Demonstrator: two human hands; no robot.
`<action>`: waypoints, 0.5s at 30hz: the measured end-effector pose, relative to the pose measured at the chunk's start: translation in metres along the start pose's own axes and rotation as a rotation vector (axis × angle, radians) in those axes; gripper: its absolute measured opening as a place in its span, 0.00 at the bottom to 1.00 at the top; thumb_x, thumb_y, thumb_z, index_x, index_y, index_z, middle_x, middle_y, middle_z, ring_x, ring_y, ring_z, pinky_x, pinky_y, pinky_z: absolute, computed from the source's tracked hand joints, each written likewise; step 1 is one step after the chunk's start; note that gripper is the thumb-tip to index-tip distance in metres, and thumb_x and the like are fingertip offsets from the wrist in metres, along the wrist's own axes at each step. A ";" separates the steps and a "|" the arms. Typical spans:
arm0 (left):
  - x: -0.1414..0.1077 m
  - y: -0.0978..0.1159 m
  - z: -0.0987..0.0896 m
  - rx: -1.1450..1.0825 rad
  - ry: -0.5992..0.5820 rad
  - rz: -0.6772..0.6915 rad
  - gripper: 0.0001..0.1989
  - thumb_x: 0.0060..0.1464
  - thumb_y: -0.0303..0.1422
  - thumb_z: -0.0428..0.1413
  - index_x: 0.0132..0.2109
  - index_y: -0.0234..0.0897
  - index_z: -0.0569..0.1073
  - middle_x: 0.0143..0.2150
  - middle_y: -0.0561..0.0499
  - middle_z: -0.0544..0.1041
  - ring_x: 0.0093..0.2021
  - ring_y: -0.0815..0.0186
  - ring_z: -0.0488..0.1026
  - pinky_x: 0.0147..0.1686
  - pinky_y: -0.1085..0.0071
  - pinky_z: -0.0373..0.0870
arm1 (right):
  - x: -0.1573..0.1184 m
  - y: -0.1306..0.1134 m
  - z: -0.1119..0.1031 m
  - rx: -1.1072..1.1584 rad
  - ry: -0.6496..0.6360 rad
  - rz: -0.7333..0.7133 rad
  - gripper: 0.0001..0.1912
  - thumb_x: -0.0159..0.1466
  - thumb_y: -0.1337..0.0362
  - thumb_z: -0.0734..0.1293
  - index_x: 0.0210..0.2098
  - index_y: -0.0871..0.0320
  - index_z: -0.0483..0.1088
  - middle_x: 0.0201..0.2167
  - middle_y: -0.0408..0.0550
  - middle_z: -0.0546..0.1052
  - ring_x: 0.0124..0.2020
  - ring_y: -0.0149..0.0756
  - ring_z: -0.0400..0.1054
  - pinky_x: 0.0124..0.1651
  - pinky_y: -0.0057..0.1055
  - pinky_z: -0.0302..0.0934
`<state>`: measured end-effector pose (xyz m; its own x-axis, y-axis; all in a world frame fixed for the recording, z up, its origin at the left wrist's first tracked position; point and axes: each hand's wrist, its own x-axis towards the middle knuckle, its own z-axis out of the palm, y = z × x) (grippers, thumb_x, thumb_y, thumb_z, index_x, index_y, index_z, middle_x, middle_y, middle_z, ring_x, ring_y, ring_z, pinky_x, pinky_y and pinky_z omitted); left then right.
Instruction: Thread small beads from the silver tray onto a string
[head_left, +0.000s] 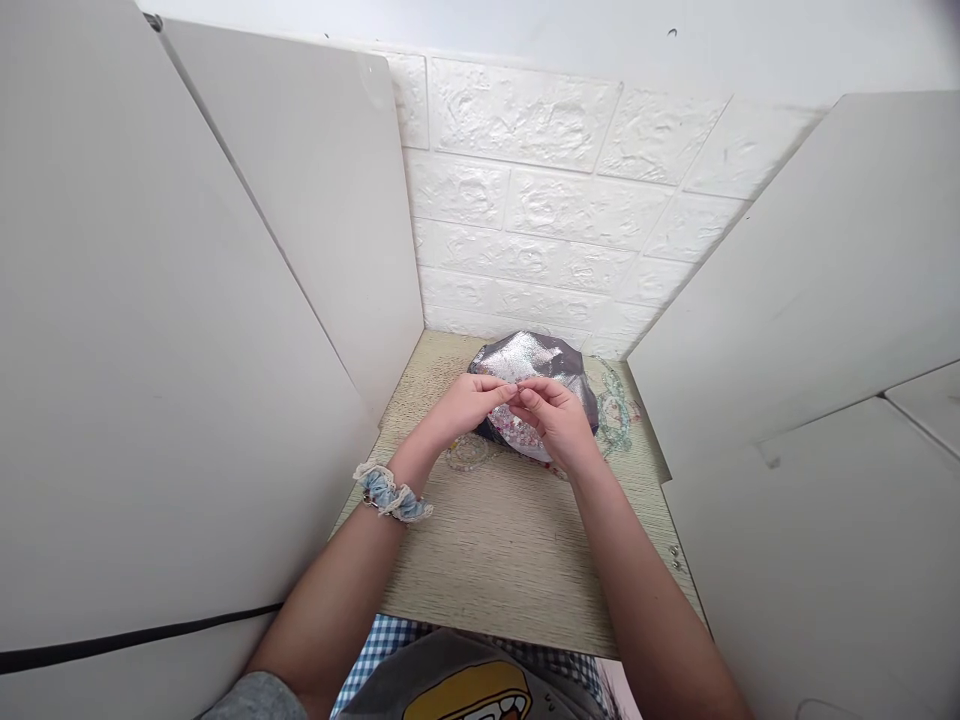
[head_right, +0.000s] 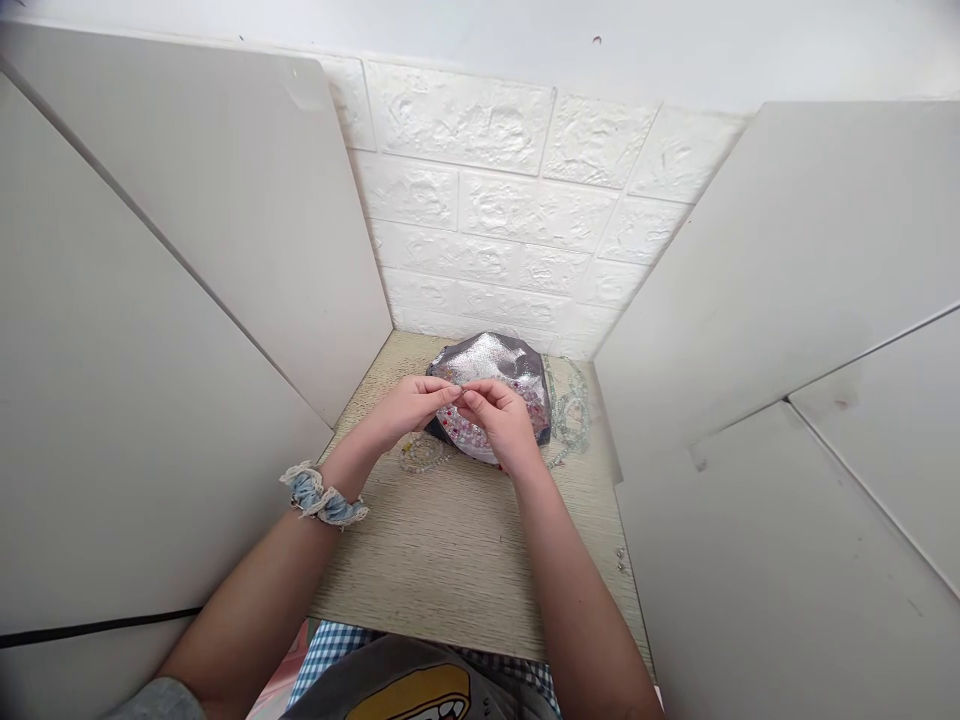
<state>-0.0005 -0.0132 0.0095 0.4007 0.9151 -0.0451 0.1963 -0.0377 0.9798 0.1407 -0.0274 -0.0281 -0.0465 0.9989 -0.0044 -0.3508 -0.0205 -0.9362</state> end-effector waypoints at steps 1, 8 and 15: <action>0.000 0.000 0.000 0.003 0.002 -0.002 0.14 0.45 0.41 0.51 0.25 0.33 0.72 0.13 0.59 0.52 0.16 0.76 0.47 0.19 0.76 0.46 | 0.000 0.000 0.000 -0.008 -0.005 0.000 0.09 0.47 0.62 0.69 0.27 0.56 0.69 0.26 0.40 0.72 0.31 0.26 0.67 0.42 0.29 0.63; -0.001 0.002 -0.001 0.023 0.006 -0.018 0.15 0.45 0.41 0.50 0.25 0.32 0.72 0.13 0.59 0.49 0.16 0.76 0.45 0.18 0.76 0.44 | -0.001 -0.001 0.002 -0.190 0.013 -0.078 0.09 0.48 0.60 0.67 0.28 0.57 0.69 0.27 0.42 0.73 0.32 0.30 0.67 0.39 0.32 0.63; 0.003 -0.005 -0.003 0.041 0.014 -0.010 0.16 0.44 0.42 0.51 0.24 0.31 0.71 0.15 0.58 0.52 0.18 0.77 0.46 0.19 0.76 0.44 | -0.009 -0.007 0.004 -0.883 0.105 -0.570 0.08 0.56 0.64 0.61 0.29 0.56 0.72 0.28 0.44 0.75 0.30 0.32 0.67 0.35 0.29 0.60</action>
<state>-0.0034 -0.0093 0.0052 0.3863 0.9210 -0.0514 0.2368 -0.0451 0.9705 0.1393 -0.0365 -0.0204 0.0073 0.8506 0.5257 0.5118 0.4485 -0.7328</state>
